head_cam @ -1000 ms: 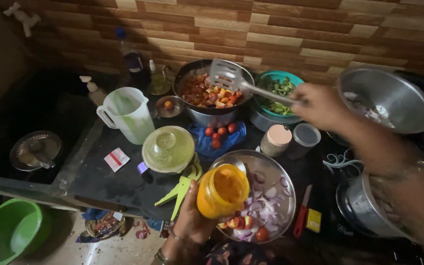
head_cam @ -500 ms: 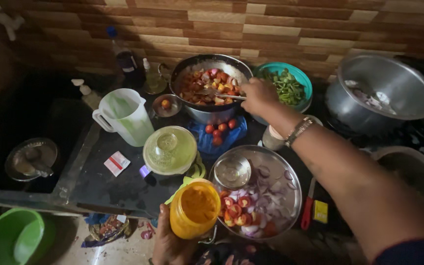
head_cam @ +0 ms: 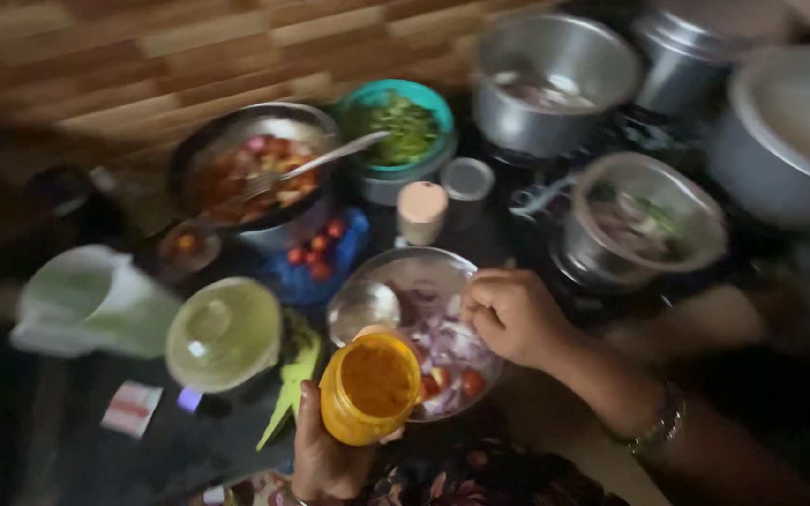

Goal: The person prepares a dish at a kitchen counter. They pour contents from a plastic jar into a pot, add chopped greens and other vegetables from bowls into cooking pots, transfer chopped tomatoes and onions by hand, and use a spatula to add a yellow paste from a jar into a pot.

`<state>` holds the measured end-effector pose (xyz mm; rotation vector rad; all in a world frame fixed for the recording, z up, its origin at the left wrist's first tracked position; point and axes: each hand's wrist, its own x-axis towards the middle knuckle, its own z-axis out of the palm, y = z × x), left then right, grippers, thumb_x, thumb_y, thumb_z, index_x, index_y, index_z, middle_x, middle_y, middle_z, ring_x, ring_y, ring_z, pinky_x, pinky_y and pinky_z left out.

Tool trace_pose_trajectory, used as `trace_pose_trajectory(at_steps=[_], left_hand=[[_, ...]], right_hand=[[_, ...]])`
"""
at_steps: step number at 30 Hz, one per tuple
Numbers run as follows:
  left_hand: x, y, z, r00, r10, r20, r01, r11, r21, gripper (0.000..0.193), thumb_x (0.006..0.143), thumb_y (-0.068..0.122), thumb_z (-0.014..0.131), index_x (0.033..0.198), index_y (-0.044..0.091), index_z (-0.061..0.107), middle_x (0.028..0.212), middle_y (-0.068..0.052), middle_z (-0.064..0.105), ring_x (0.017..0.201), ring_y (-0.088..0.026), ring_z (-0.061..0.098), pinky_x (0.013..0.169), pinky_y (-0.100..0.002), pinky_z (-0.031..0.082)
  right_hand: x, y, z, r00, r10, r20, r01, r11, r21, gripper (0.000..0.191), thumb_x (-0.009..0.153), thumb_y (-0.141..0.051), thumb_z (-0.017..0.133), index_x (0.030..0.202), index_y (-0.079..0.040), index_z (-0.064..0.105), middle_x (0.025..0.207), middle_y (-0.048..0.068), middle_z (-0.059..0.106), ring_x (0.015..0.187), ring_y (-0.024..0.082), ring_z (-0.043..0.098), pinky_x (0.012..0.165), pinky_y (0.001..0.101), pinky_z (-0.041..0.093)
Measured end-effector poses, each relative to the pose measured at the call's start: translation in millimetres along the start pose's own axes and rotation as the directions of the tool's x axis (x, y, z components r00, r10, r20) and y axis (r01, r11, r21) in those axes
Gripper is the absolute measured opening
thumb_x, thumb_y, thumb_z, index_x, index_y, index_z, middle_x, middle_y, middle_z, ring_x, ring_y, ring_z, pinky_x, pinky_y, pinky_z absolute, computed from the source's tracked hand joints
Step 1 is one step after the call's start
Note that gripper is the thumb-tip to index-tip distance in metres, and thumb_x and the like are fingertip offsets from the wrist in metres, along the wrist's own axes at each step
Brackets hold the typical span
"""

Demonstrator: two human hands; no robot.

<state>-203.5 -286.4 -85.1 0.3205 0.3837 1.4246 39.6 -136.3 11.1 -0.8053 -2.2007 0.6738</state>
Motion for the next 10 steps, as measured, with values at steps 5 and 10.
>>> trace_pose_trajectory(at_steps=[5, 10], left_hand=[[32, -26, 14, 0.968, -0.244, 0.052, 0.245, 0.970, -0.003, 0.081, 0.098, 0.071, 0.032, 0.150, 0.011, 0.042, 0.133, -0.018, 0.062, 0.102, -0.036, 0.067, 0.067, -0.044, 0.054], [45, -58, 18, 0.922, -0.373, 0.100, 0.374, 0.927, 0.005, 0.083, 0.097, 0.075, 0.033, 0.152, 0.012, 0.040, 0.137, -0.019, 0.059, 0.103, -0.036, 0.065, 0.067, -0.045, 0.054]], right_hand=[[-77, -21, -35, 0.995, 0.042, -0.095, -0.060, 0.979, -0.195, 0.005, 0.073, 0.000, 0.065, 0.074, -0.005, 0.065, 0.080, 0.008, 0.070, 0.071, 0.027, 0.070, 0.062, 0.0377, 0.055], [-150, -31, -63, 0.941, 0.320, -0.111, -0.339, 0.892, -0.299, 0.009, 0.069, -0.001, 0.067, 0.074, -0.008, 0.069, 0.079, 0.008, 0.071, 0.074, 0.026, 0.071, 0.062, 0.0384, 0.055]])
